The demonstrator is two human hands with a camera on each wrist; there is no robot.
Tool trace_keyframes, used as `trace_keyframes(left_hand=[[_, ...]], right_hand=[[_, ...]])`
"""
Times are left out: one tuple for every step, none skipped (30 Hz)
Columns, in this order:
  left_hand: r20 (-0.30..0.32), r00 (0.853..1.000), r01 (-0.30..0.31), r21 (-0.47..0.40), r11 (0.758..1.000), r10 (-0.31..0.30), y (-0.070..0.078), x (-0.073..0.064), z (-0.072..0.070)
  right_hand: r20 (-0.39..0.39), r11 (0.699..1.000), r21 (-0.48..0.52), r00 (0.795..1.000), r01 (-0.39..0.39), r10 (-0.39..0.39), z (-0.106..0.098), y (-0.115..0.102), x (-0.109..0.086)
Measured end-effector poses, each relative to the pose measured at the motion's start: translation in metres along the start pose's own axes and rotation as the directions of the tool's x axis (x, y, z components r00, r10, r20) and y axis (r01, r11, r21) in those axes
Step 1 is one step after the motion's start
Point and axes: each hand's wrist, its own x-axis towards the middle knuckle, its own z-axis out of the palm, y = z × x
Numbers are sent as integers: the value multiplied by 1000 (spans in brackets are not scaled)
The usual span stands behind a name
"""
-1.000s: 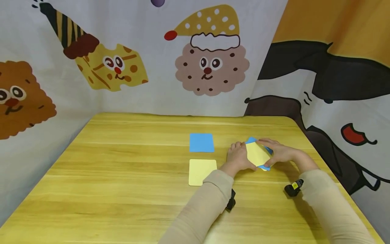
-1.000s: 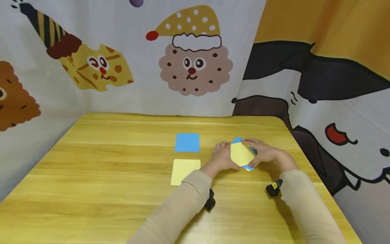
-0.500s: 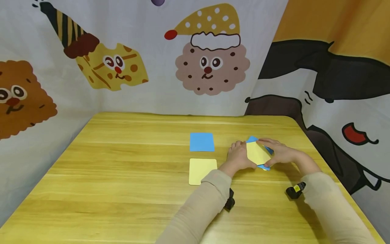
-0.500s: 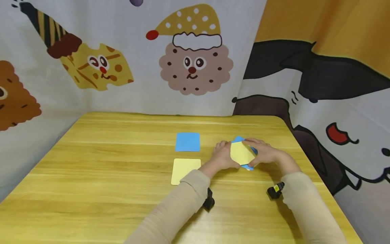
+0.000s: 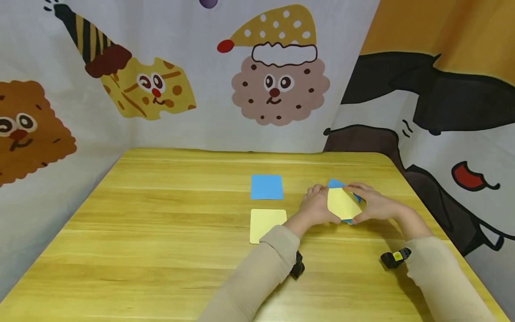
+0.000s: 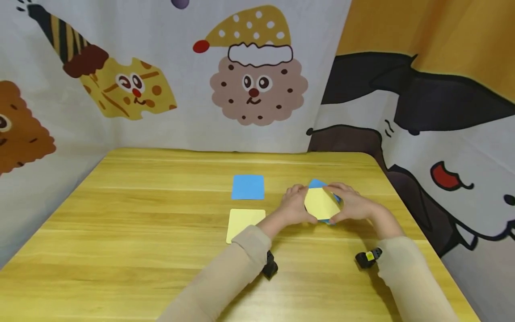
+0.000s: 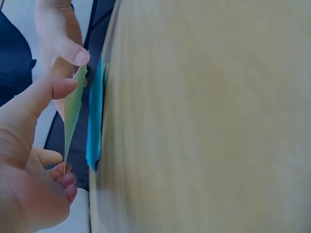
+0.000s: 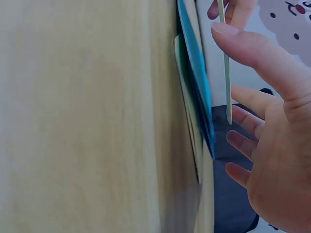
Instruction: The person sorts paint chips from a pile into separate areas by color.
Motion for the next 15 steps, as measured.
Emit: trace_keyframes(left_hand=[[1, 1000, -11, -10, 1000, 11, 0, -1, -1], [4, 1000, -20, -19, 1000, 20, 0, -3, -2], [2, 1000, -30, -28, 999, 30, 0, -4, -3], [4, 999, -37, -32, 999, 37, 0, -5, -4], [4, 999, -43, -37, 998, 43, -1, -7, -5], [4, 999, -50, -48, 998, 51, -1, -9, -7], [6, 998, -58, -60, 997, 59, -2, -11, -9], [7, 998, -66, -70, 995, 67, -4, -13, -10], [9, 997, -74, -79, 994, 75, -5, -14, -12], [12, 997, -81, -91, 993, 82, -7, -16, -13], [15, 996, -87, -103, 991, 89, -9, -18, -15], [19, 995, -94, -112, 989, 96, -11, -20, -17], [23, 994, -100, -121, 988, 103, -13, -22, -19], [28, 994, -105, -130, 986, 109, -15, -24, -21], [32, 993, -111, -139, 984, 117, -16, -26, -24]], right_hand=[[-8, 1000, 2, 1000, 4, -4, 0, -1, -2], [-15, 1000, 3, 1000, 4, -4, 0, -3, -4], [-22, 1000, 3, 1000, 2, -2, 1, -5, -5], [-29, 1000, 4, 1000, -1, 1, 1, -7, -7], [-35, 1000, 6, 999, -1, 1, 2, -9, -8], [-41, 1000, 6, 999, -4, 4, 2, -11, -9], [-48, 1000, 5, 999, -7, 7, 3, -12, -10], [-54, 1000, 6, 999, -8, 9, 4, -15, -10], [-61, 1000, 9, 998, -6, 7, 4, -17, -11], [-69, 1000, 13, 998, 0, 1, 5, -19, -12], [-78, 1000, 17, 997, 7, -6, 6, -22, -13], [-87, 1000, 19, 996, 15, -13, 7, -24, -14], [-96, 999, 21, 995, 25, -23, 8, -27, -15], [-103, 999, 23, 994, 34, -31, 9, -30, -16], [-110, 999, 21, 993, 44, -42, 10, -33, -17]])
